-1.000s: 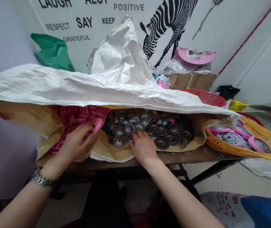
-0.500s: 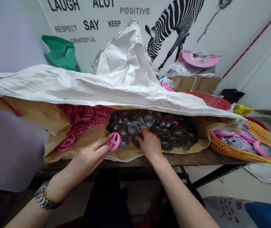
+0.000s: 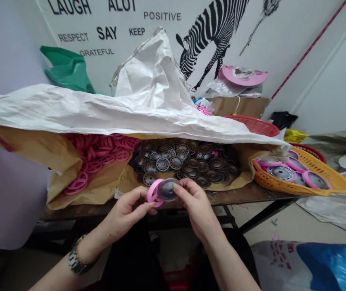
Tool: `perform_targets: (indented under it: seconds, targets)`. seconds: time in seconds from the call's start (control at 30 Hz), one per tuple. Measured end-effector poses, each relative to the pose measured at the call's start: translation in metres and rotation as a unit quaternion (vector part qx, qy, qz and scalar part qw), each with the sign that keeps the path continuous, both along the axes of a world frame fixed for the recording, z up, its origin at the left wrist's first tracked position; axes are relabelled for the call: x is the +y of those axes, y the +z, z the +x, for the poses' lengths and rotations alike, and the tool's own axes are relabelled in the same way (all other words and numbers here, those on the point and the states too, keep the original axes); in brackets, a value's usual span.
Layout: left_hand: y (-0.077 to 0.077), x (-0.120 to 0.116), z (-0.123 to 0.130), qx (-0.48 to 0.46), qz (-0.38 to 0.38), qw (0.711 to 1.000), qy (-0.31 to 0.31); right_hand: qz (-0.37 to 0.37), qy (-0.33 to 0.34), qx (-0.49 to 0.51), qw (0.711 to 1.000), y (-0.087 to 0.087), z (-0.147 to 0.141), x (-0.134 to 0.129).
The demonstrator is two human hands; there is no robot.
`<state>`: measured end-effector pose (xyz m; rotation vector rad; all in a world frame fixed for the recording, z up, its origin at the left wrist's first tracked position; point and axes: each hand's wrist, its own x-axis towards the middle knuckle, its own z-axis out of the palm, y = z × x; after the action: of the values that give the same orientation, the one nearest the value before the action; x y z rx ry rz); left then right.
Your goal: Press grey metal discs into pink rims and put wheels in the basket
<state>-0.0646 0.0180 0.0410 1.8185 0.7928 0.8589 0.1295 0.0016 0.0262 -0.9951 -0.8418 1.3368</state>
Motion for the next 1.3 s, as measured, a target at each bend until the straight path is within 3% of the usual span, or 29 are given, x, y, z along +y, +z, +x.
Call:
perform_targets:
  seconds: [0.07, 0.17, 0.3, 0.47, 0.6, 0.73, 0.83, 0.9, 1.03, 1.3]
  targets:
    - [-0.007, -0.007, 0.01, -0.07, -0.106, 0.992, 0.004, 0.012, -0.012, -0.02, 1.0, -0.007, -0.004, -0.005]
    - [-0.018, -0.016, 0.022, -0.139, -0.19, 0.972, 0.018, 0.034, -0.041, -0.06, 0.997, -0.018, -0.007, -0.01]
    - [-0.028, -0.023, 0.03, -0.181, -0.233, 0.955, 0.027, 0.047, -0.08, -0.072, 0.993, -0.029, -0.007, -0.016]
    - [-0.032, -0.026, 0.03, -0.151, -0.259, 0.954, 0.017, 0.032, -0.028, -0.115, 0.992, -0.031, 0.002, -0.022]
    - [-0.032, -0.024, 0.027, -0.108, -0.235, 0.966, -0.004, 0.036, 0.008, -0.122, 0.992, -0.028, 0.008, -0.028]
    - [-0.031, -0.023, 0.028, -0.019, -0.088, 0.996, 0.001, 0.038, 0.044, -0.181, 0.982, -0.025, 0.006, -0.036]
    - [-0.034, -0.025, 0.032, 0.021, 0.014, 0.999, 0.034, 0.051, 0.02, -0.235, 0.971, -0.023, 0.002, -0.042]
    - [-0.037, -0.027, 0.036, 0.02, 0.033, 0.998, 0.052, 0.062, -0.012, -0.257, 0.964, -0.024, 0.0, -0.044]
    - [-0.039, -0.028, 0.04, 0.017, 0.013, 0.998, 0.067, 0.061, -0.033, -0.248, 0.966, -0.028, 0.0, -0.043]
    - [-0.035, -0.026, 0.039, 0.027, -0.153, 0.988, -0.017, 0.015, -0.006, -0.165, 0.986, -0.038, 0.008, -0.038]
